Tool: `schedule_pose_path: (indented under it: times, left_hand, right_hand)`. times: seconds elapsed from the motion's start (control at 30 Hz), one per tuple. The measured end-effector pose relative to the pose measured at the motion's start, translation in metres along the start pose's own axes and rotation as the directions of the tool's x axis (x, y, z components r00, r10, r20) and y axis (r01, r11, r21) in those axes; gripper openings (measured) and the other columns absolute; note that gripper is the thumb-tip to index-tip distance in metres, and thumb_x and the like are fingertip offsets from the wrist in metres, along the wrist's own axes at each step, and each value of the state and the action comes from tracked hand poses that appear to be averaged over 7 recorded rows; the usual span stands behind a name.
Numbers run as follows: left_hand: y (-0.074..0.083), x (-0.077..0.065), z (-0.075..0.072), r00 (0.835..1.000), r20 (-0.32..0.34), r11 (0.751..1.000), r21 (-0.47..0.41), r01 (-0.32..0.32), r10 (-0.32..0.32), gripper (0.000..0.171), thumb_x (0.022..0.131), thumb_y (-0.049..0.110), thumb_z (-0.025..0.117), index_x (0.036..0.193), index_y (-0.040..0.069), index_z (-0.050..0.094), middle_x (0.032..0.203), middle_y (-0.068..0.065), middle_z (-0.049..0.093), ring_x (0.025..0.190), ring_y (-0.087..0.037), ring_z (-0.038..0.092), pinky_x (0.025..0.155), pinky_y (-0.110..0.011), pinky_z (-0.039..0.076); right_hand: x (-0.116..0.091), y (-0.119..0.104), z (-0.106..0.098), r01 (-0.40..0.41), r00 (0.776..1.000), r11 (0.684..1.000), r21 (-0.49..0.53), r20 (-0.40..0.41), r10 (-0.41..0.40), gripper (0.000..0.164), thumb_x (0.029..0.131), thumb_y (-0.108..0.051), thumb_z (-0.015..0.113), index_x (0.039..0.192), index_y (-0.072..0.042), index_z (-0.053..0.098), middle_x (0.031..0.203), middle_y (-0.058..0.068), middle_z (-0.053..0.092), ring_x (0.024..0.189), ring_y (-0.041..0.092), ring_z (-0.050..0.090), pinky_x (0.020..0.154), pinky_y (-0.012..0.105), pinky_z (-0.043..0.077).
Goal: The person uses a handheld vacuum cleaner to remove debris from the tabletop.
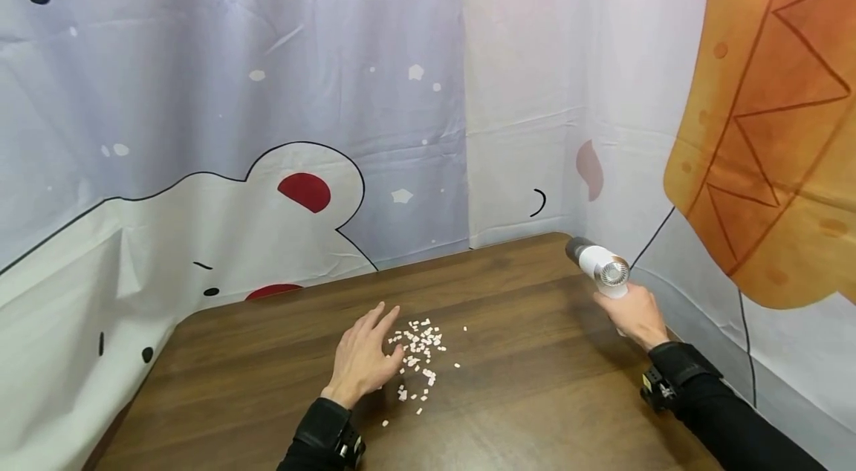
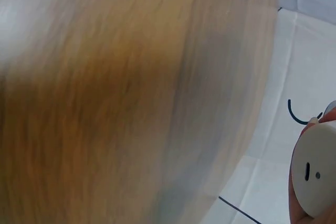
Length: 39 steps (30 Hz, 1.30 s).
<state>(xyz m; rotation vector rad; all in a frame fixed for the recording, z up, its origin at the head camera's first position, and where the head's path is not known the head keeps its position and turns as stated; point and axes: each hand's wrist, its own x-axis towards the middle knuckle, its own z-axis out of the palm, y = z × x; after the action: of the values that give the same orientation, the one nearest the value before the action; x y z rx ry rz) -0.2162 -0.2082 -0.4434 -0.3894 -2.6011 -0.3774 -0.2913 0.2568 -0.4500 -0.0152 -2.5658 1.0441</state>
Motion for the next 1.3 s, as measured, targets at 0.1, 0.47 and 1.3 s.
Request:
schedule_pose_path:
  times: [0.1, 0.47, 1.3]
  left_hand:
    - [0.000, -0.001, -0.001, 1.000, 0.003, 1.000, 0.002, -0.002, 0.002, 0.062, 0.078, 0.031, 0.065, 0.138, 0.019, 0.054, 0.142, -0.012, 0.046, 0.123, -0.035, 0.048, 0.093, -0.053, 0.041]
    - [-0.001, -0.001, -0.003, 1.000, -0.011, 1.000, -0.014, 0.011, -0.011, 0.061, 0.077, 0.030, 0.066, 0.136, 0.018, 0.055, 0.142, -0.013, 0.047, 0.124, -0.035, 0.047, 0.093, -0.054, 0.041]
    - [-0.009, -0.006, -0.010, 0.999, -0.011, 0.999, -0.018, 0.045, -0.045, 0.060, 0.079, 0.031, 0.065, 0.136, 0.018, 0.056, 0.143, -0.013, 0.045, 0.124, -0.035, 0.047, 0.093, -0.054, 0.041]
  right_hand:
    - [-0.002, -0.001, 0.001, -0.073, 0.997, 0.990, 0.117, 0.025, 0.071, 0.029, 0.085, -0.028, 0.064, 0.075, -0.002, 0.062, 0.059, 0.006, 0.062, 0.052, 0.019, 0.059, 0.048, 0.030, 0.043]
    - [0.003, -0.012, -0.005, -0.319, 0.943, 0.698, 0.641, 0.291, 0.164, 0.019, 0.091, -0.014, 0.056, 0.074, -0.007, 0.058, 0.062, 0.000, 0.059, 0.052, 0.013, 0.059, 0.051, 0.031, 0.053]
    - [0.006, -0.034, -0.009, -0.640, 0.712, 0.030, 0.768, 0.607, -0.354, 0.041, 0.100, -0.010, 0.013, 0.088, -0.001, 0.050, 0.071, 0.004, 0.054, 0.060, 0.014, 0.053, 0.059, 0.027, 0.050]
